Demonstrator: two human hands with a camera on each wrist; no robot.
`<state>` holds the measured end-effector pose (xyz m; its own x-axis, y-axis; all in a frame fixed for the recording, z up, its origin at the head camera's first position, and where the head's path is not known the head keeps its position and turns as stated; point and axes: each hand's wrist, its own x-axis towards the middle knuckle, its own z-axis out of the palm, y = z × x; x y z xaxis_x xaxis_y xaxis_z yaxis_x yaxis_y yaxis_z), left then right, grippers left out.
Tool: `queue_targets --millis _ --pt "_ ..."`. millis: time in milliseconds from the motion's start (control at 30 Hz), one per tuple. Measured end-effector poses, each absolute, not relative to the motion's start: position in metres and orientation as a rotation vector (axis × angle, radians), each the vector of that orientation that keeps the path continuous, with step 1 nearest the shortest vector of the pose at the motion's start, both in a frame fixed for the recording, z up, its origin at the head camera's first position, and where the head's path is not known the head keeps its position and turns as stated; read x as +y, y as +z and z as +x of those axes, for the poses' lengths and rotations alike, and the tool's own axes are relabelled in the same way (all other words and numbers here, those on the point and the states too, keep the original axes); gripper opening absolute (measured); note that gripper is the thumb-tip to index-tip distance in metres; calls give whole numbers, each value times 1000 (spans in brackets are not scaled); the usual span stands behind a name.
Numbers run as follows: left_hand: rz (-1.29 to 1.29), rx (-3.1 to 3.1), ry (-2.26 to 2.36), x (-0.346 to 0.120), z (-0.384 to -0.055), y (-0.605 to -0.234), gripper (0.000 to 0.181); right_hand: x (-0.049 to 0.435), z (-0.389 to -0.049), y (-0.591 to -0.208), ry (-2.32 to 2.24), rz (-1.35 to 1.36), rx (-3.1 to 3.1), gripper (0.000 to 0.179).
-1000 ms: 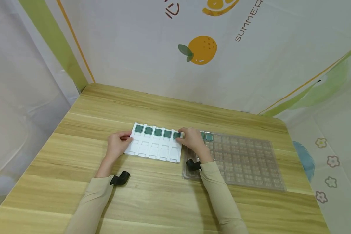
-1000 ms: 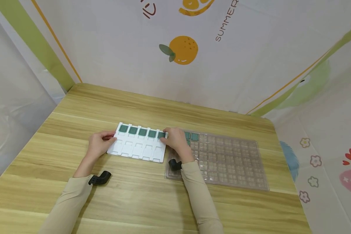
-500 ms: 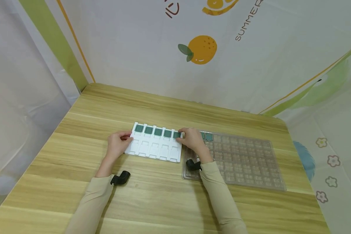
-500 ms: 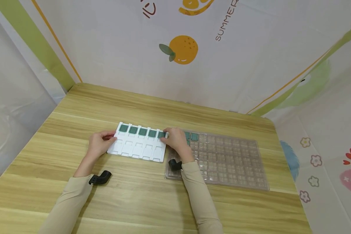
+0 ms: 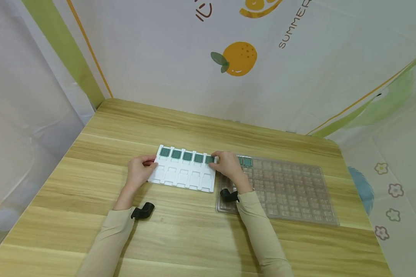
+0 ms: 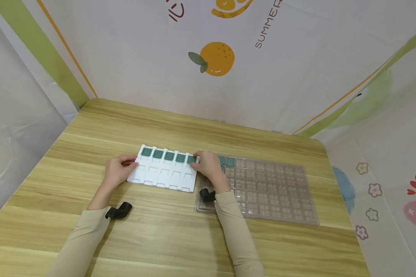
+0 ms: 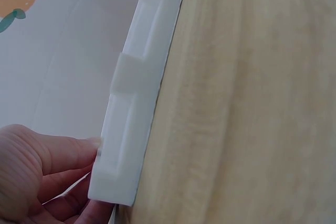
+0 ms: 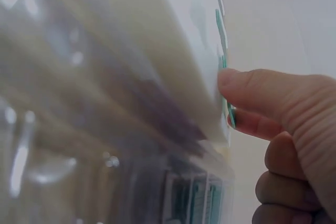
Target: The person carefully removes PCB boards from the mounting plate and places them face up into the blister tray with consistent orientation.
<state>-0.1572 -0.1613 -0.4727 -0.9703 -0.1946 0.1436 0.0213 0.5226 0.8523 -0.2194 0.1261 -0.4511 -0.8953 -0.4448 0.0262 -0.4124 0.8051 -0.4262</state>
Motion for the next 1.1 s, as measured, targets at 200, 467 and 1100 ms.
queue_targets --millis 200,467,1100 --pt "149 -2543 -1433 -161 -157 -473 21 127 -217 -446 -669 -685 2915 33" --pt "157 -2542 -1440 -161 -157 -473 20 131 -212 -441 -656 -665 2955 32" --pt "140 -2534 -1460 -162 -158 -473 21 152 -207 -444 -729 -662 2991 31"
